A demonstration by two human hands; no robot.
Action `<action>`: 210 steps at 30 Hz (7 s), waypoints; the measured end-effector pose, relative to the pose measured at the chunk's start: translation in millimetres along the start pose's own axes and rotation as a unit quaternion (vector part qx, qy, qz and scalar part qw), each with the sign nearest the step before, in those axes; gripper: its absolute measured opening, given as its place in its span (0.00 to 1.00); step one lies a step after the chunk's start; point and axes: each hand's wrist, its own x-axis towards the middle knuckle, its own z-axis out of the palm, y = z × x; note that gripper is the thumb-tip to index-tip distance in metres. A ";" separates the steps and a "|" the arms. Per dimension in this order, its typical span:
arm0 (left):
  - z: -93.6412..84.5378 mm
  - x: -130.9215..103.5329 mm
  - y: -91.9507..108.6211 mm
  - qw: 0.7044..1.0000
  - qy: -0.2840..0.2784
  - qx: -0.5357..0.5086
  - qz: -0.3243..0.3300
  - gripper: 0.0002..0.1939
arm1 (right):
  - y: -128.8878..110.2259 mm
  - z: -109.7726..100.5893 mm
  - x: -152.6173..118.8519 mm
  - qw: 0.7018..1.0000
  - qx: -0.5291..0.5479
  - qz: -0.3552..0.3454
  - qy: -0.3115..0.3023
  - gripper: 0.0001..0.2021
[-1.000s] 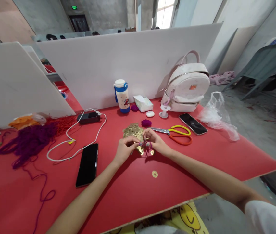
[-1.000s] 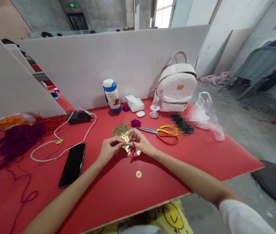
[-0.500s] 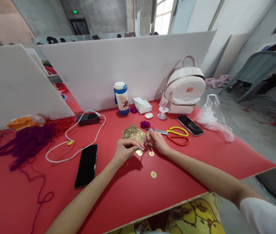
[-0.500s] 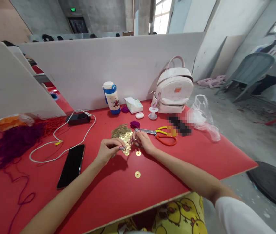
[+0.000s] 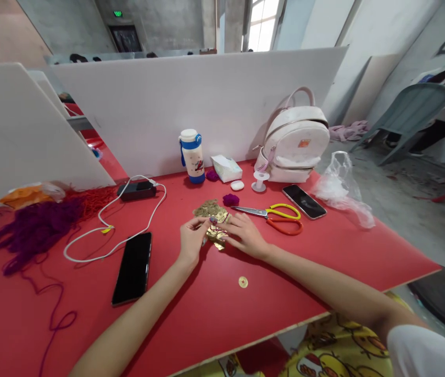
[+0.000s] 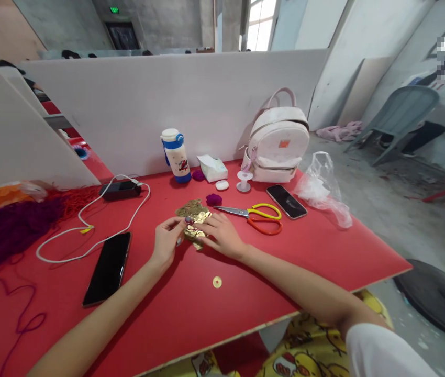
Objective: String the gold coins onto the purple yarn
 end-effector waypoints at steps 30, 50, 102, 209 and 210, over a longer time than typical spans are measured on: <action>6.1 -1.5 -14.9 0.996 -0.029 0.075 0.039 0.07 | -3.0 3.0 1.0 0.998 -0.001 -0.058 -0.005 0.11; 3.1 -1.5 -19.3 0.989 -0.088 0.111 0.047 0.07 | 3.3 1.0 6.0 0.972 0.180 0.119 0.091 0.11; 0.5 -3.8 -15.9 0.980 -0.121 0.126 0.096 0.05 | 10.3 -0.7 5.1 0.942 0.275 0.171 0.082 0.02; 6.6 -7.6 -8.6 0.995 -0.079 0.053 -0.030 0.09 | 0.8 -5.6 7.9 0.960 0.245 0.135 0.016 0.10; 6.6 -7.5 -9.2 0.994 -0.088 0.057 -0.030 0.09 | -0.4 -7.4 8.1 0.947 0.281 0.155 0.018 0.11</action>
